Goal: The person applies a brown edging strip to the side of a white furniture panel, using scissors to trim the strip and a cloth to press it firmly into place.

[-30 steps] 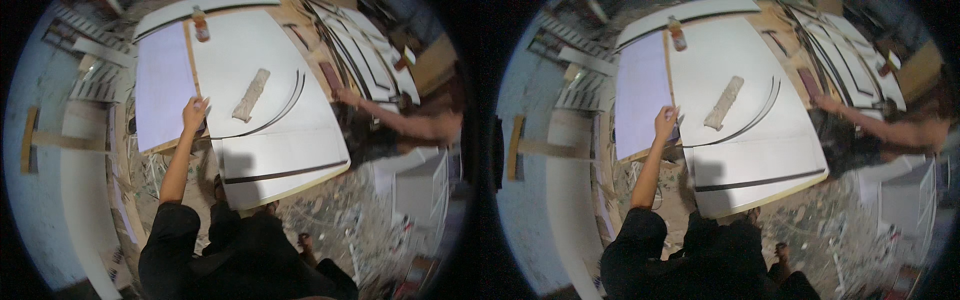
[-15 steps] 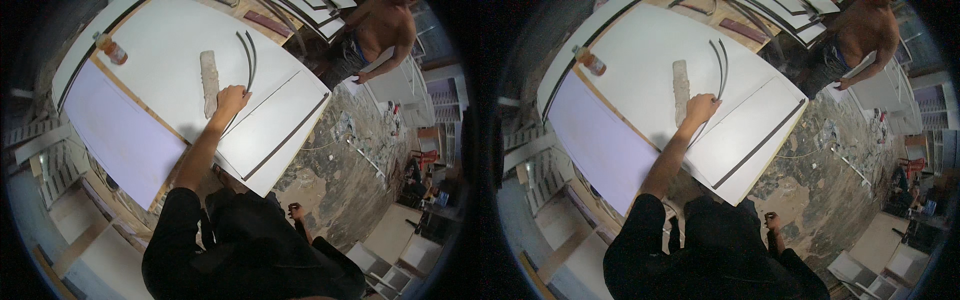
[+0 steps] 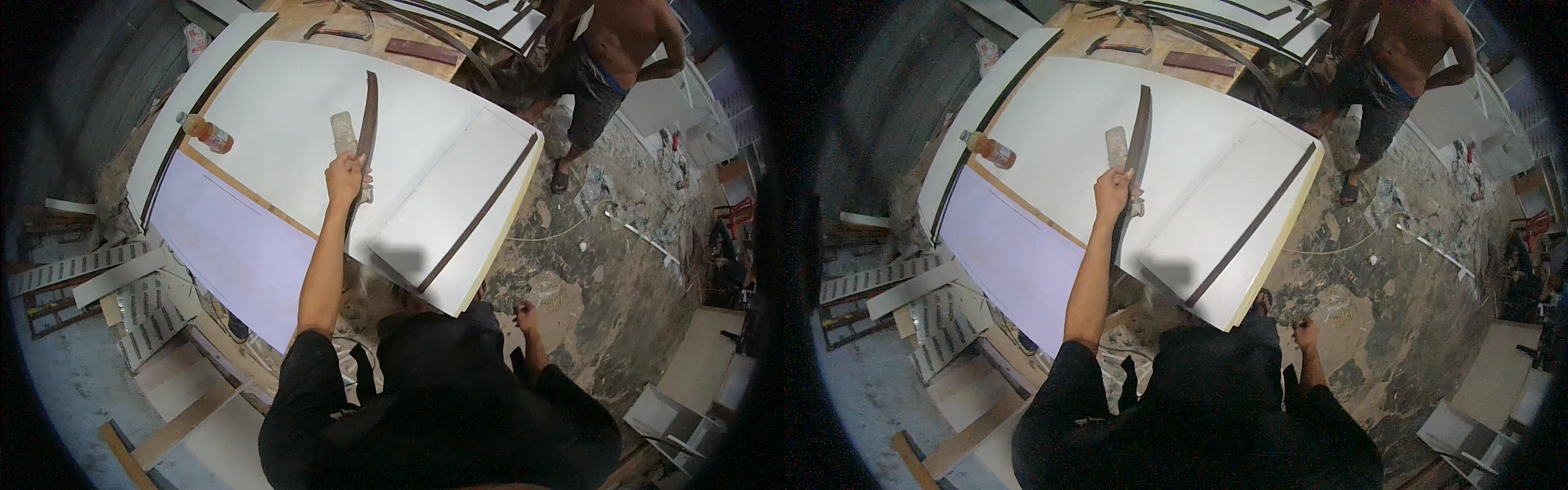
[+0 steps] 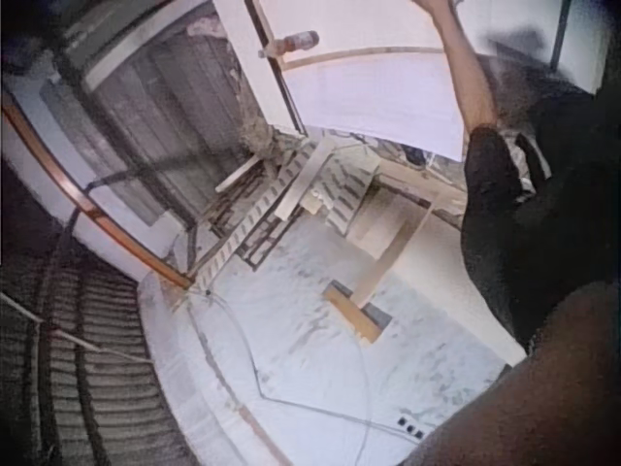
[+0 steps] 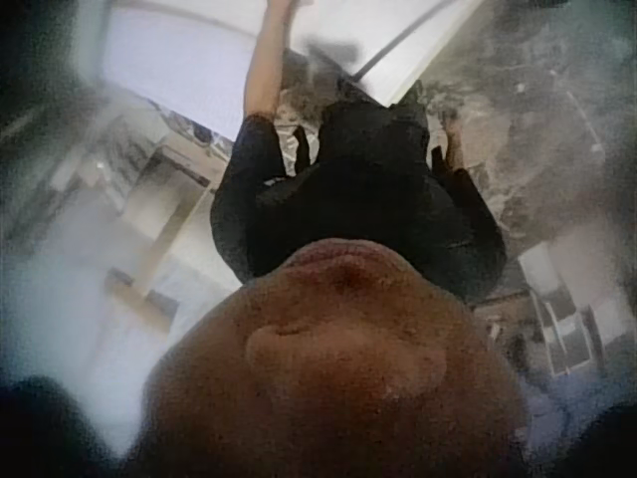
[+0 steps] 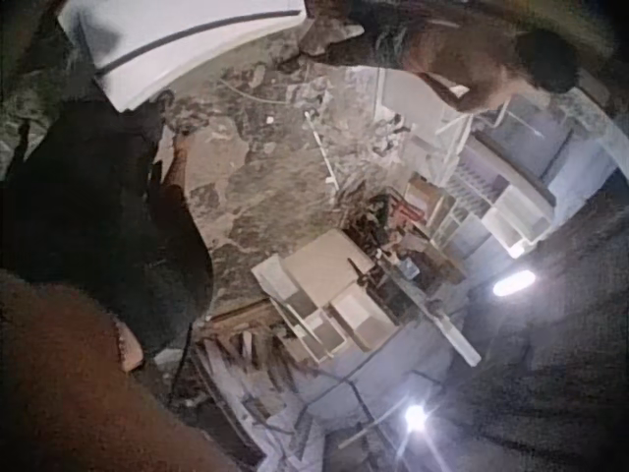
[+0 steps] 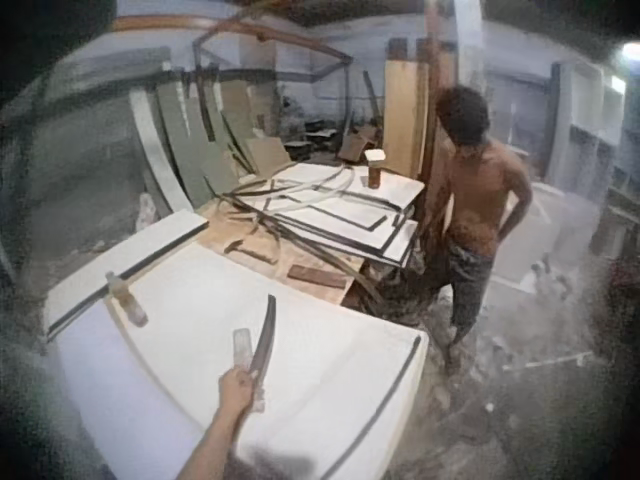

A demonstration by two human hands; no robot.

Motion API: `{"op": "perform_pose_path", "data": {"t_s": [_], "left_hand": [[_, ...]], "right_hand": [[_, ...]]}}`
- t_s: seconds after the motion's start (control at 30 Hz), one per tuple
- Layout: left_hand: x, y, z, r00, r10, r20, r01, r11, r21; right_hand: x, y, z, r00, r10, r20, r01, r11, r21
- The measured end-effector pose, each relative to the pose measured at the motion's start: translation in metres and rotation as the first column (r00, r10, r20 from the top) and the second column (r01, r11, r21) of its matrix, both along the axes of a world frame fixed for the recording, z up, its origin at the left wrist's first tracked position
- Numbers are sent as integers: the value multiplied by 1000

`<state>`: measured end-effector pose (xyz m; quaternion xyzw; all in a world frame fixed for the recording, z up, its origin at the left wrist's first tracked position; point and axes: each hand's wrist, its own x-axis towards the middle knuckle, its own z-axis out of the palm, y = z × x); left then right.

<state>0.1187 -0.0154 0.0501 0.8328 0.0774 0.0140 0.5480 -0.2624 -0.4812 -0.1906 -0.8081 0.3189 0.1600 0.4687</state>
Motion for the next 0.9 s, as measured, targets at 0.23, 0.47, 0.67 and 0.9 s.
{"op": "perform_pose_path", "data": {"t_s": [0.23,0.47,0.67,0.9], "left_hand": [[-17,-29,6,999,21,40,-31,958,285],[-100,-93,102,983,50,176,-74,988,133],[-191,-163,156,971,51,234,-97,977,188],[-223,-152,138,984,29,174,8,978,-208]], "right_hand": [[60,-27,31,921,9,390,7,999,-40],[183,44,206,794,-107,599,-183,897,402],[260,141,352,718,-321,618,-433,489,757],[244,165,385,686,-328,649,-445,517,732]]}}
